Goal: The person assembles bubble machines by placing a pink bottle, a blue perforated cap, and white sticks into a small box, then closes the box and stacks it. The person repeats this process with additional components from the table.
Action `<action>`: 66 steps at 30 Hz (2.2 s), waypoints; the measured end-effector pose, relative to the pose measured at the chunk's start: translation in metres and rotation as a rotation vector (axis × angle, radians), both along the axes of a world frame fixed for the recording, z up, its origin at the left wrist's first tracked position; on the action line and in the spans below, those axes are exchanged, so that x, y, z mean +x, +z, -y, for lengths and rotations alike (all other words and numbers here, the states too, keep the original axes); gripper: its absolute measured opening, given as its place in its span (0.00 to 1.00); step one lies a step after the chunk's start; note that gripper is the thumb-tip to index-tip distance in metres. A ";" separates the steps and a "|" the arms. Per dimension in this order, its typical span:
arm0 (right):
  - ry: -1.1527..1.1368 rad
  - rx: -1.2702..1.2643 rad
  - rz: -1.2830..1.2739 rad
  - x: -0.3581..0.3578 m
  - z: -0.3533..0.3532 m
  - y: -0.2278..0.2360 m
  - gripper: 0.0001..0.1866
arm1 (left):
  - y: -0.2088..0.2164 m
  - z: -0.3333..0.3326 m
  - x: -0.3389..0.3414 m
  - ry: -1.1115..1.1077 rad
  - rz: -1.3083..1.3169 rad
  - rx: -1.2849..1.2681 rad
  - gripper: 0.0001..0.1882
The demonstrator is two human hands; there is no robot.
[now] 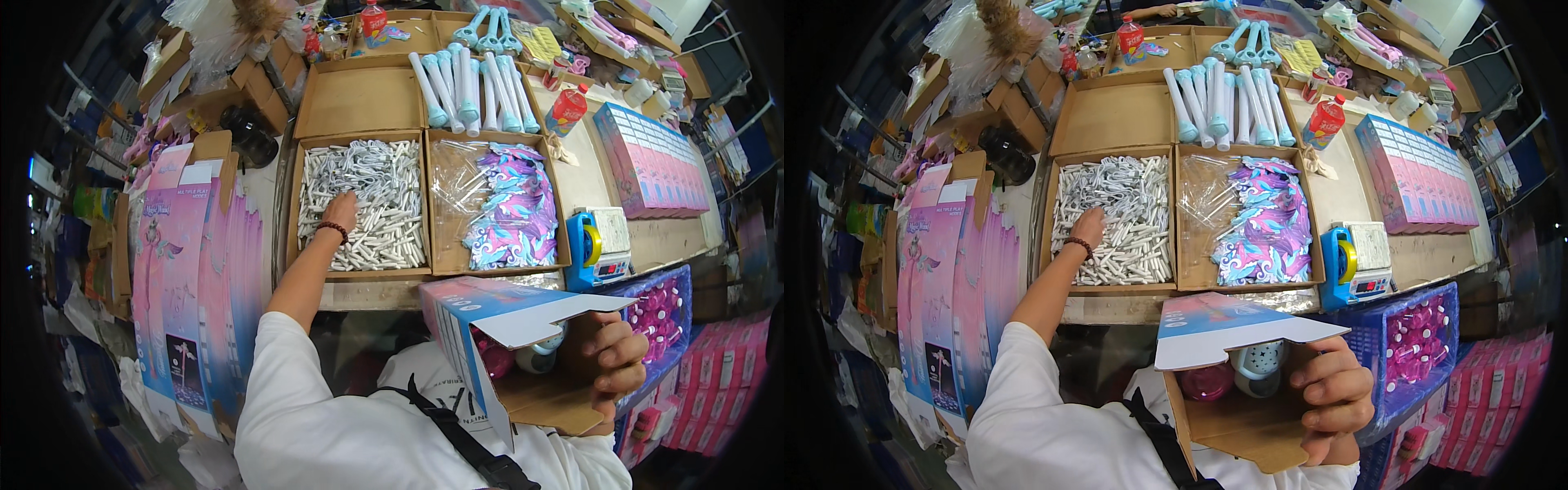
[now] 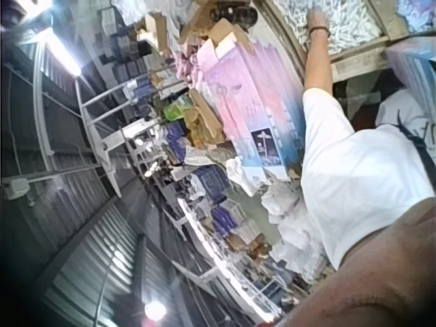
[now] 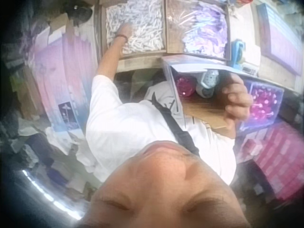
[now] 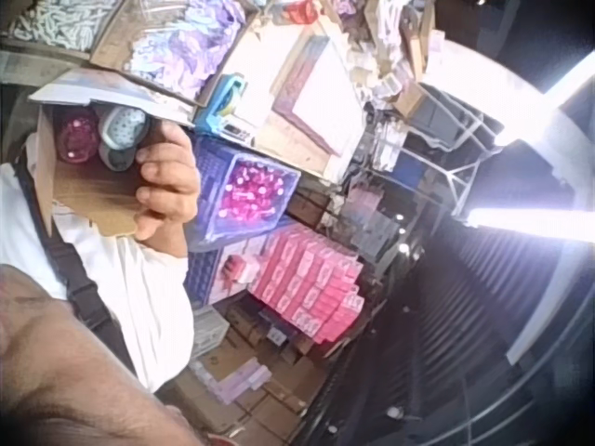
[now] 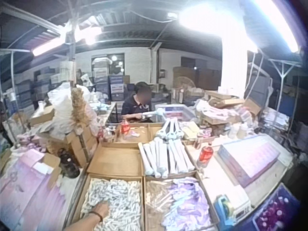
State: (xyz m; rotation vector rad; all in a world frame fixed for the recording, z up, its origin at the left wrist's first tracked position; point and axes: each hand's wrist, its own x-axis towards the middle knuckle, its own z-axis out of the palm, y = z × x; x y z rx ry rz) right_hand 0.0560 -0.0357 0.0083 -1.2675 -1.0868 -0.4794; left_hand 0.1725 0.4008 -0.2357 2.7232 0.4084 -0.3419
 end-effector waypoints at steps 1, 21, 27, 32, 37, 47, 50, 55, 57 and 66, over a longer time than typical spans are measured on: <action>0.004 0.020 0.016 0.000 -0.001 0.000 0.22 | 0.001 0.001 0.004 0.015 0.060 -0.047 0.09; 0.027 0.026 0.021 0.011 -0.014 0.008 0.23 | 0.015 0.027 0.045 0.135 0.521 -0.220 0.12; 0.032 -0.034 0.011 0.017 -0.016 0.015 0.22 | 0.184 0.044 -0.020 0.105 1.142 -0.813 0.11; 0.046 -0.077 0.018 0.019 -0.017 0.018 0.22 | 0.296 0.093 -0.127 -0.419 1.272 -1.203 0.11; 0.068 -0.130 0.016 0.021 -0.015 0.023 0.22 | 0.322 0.127 -0.150 -0.956 1.094 -0.960 0.09; 0.059 -0.169 0.018 0.021 -0.014 0.027 0.21 | 0.332 0.155 -0.136 -0.810 0.964 -1.257 0.10; 0.060 -0.172 0.006 0.020 -0.015 0.027 0.21 | 0.341 0.157 -0.132 -0.848 0.688 -1.275 0.16; 0.054 -0.148 -0.014 0.019 -0.017 0.027 0.21 | 0.340 0.167 -0.127 -0.876 0.920 -1.064 0.26; 0.061 -0.157 -0.005 0.018 -0.017 0.026 0.21 | 0.335 0.167 -0.127 -0.909 1.024 -1.041 0.26; 0.054 -0.149 0.008 0.009 -0.012 0.023 0.19 | 0.246 0.123 -0.096 -0.326 1.148 -0.840 0.13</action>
